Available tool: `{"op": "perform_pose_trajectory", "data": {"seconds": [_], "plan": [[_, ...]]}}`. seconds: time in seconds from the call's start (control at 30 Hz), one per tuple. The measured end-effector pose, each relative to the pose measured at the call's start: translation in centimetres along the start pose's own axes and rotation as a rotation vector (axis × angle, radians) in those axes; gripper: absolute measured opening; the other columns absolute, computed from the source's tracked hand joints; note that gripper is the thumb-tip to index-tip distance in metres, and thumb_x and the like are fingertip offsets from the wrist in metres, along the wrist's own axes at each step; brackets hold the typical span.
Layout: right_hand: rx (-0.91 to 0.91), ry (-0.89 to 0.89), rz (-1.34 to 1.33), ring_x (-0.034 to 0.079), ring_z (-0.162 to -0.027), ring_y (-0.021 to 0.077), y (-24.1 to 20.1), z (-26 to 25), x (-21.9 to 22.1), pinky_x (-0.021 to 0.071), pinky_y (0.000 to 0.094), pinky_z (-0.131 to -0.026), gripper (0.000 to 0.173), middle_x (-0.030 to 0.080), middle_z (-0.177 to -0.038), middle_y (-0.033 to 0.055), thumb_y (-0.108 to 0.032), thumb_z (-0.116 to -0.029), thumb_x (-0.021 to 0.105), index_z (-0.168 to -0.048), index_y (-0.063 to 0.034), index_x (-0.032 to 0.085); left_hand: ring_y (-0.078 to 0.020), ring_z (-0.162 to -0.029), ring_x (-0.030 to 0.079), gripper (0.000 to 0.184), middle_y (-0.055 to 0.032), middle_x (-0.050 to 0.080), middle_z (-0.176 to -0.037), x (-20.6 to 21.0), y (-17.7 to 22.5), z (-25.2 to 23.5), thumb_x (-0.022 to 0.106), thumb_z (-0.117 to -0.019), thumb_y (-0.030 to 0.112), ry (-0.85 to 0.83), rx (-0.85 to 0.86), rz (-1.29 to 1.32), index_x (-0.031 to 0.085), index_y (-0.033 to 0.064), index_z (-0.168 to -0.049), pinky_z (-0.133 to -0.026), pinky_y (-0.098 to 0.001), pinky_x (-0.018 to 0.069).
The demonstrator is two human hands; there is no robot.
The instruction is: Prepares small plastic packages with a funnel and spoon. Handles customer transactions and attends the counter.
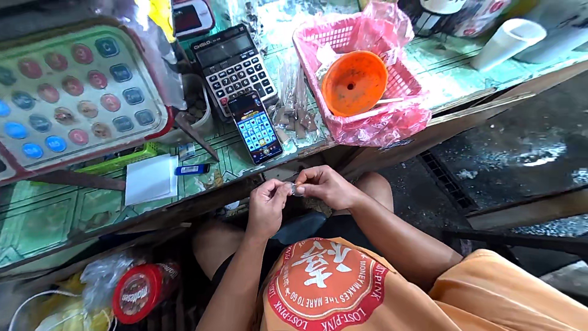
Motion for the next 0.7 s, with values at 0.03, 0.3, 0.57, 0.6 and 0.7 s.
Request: {"op": "perform_pose_trajectory", "data": {"seconds": [0.03, 0.3, 0.57, 0.6, 0.7], "plan": [[-0.004, -0.020, -0.008, 0.063, -0.078, 0.0052, -0.1, 0.0, 0.1, 0.0543, 0.0246, -0.073, 0.013, 0.069, -0.086, -0.0001, -0.014, -0.0991, 0.065, -0.098, -0.0028, 0.071, -0.0014, -0.056, 0.053, 0.022, 0.0054, 0.062, -0.068, 0.1, -0.1, -0.2, 0.061, -0.1008, 0.014, 0.021, 0.008, -0.011, 0.068, 0.0071, -0.081, -0.053, -0.0179, 0.0463], [-0.042, 0.008, 0.059, 0.060, -0.071, 0.0030, -0.1, 0.2, -0.8, 0.0519, 0.0222, -0.069, 0.020, 0.065, -0.078, -0.0024, -0.018, -0.1029, 0.060, -0.094, -0.0030, 0.070, -0.0122, -0.071, 0.067, 0.008, -0.0056, 0.072, -0.085, -1.2, 0.1, -0.4, 0.069, -0.0935, 0.006, -0.142, -0.013, 0.118, 0.075, 0.0006, -0.096, -0.068, -0.0269, 0.0592], [-0.021, -0.090, 0.061, 0.061, -0.072, 0.0031, 0.5, 0.2, 0.8, 0.0514, 0.0221, -0.067, 0.013, 0.067, -0.081, -0.0012, -0.016, -0.0982, 0.067, -0.095, -0.0031, 0.070, -0.0025, -0.055, 0.054, 0.023, 0.0050, 0.061, -0.066, -0.5, -0.4, 0.5, 0.063, -0.0992, 0.014, 0.020, -0.017, -0.011, 0.067, 0.0072, -0.077, -0.053, -0.0190, 0.0464], [-0.016, -0.074, 0.059, 0.060, -0.072, 0.0028, 0.5, 0.2, 0.7, 0.0513, 0.0219, -0.067, 0.014, 0.066, -0.081, -0.0016, -0.016, -0.0992, 0.066, -0.095, -0.0033, 0.070, -0.0057, -0.060, 0.061, 0.016, 0.0016, 0.067, -0.072, -0.7, -0.3, 0.4, 0.066, -0.0970, 0.011, -0.040, -0.038, 0.044, 0.070, 0.0045, -0.083, -0.057, -0.0216, 0.0531], [0.004, -0.052, 0.053, 0.060, -0.072, 0.0028, 0.5, 0.4, -0.1, 0.0511, 0.0216, -0.067, 0.014, 0.067, -0.081, -0.0022, -0.016, -0.0993, 0.065, -0.094, -0.0047, 0.071, -0.0128, -0.078, 0.068, 0.008, -0.0060, 0.072, -0.092, -1.2, -0.1, 0.6, 0.070, -0.0931, 0.005, -0.193, -0.078, 0.191, 0.073, -0.0004, -0.099, -0.074, -0.0292, 0.0599]]}}
Point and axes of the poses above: each hand's wrist, its own z-axis away from the middle knuckle, its own x-axis out of the palm, y = z × x, the point moved 2 cm from there along -z, towards the middle knuckle
